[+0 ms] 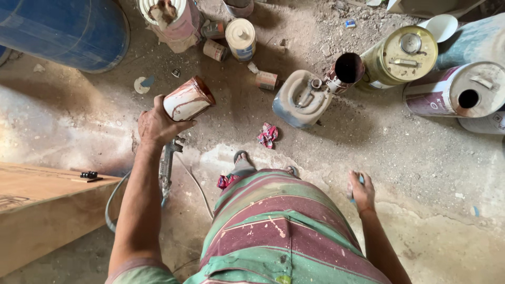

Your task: The person sands the surface of a wooden panel door, first using a blue scraper and then a sanding block, working across the panel sections while another person assists. They then walk to paint cans on the floor, open a can, and use a spray gun to apply finish onto the panel surface.

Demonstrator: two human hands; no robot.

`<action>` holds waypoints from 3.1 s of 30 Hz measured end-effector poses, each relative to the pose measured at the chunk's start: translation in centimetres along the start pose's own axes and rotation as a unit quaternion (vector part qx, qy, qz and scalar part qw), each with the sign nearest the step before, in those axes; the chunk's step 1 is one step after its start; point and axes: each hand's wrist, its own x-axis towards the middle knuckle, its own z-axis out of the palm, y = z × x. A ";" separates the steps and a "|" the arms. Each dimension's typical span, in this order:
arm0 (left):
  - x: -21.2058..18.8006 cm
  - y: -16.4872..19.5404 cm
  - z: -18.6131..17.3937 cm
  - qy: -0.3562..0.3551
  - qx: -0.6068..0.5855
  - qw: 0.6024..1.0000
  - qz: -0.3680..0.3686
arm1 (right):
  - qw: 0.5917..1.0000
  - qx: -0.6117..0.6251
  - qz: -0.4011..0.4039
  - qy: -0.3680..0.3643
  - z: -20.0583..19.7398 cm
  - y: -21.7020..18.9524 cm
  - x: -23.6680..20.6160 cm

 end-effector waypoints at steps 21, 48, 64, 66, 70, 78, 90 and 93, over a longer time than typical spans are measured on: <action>18.0 -12.5 -4.2 -0.068 0.177 0.977 -0.096 | 0.976 -0.126 0.043 0.175 7.2 5.8 -5.1; 20.9 -10.8 -7.0 -0.056 0.203 0.976 -0.060 | 0.973 -0.116 0.074 0.182 9.5 4.3 -6.0; 20.8 -9.5 -8.0 -0.075 0.250 0.964 -0.040 | 0.968 -0.137 0.093 0.187 10.2 4.6 -6.9; 20.8 -9.4 -8.0 -0.066 0.252 0.965 -0.035 | 0.967 -0.130 0.112 0.191 10.1 4.7 -7.0; 20.8 -9.0 -8.2 -0.063 0.249 0.966 -0.012 | 0.964 -0.182 0.059 0.187 9.8 4.8 -7.2; 20.9 -8.3 -8.0 -0.088 0.282 0.955 -0.018 | 0.962 -0.191 0.063 0.187 9.3 5.2 -7.3; 20.3 -7.0 -8.9 -0.084 0.314 0.946 0.009 | 0.967 -0.176 0.062 0.174 10.0 5.3 -8.0; 20.2 -6.4 -9.3 -0.092 0.318 0.944 0.004 | 0.965 -0.181 0.074 0.172 10.3 5.2 -8.2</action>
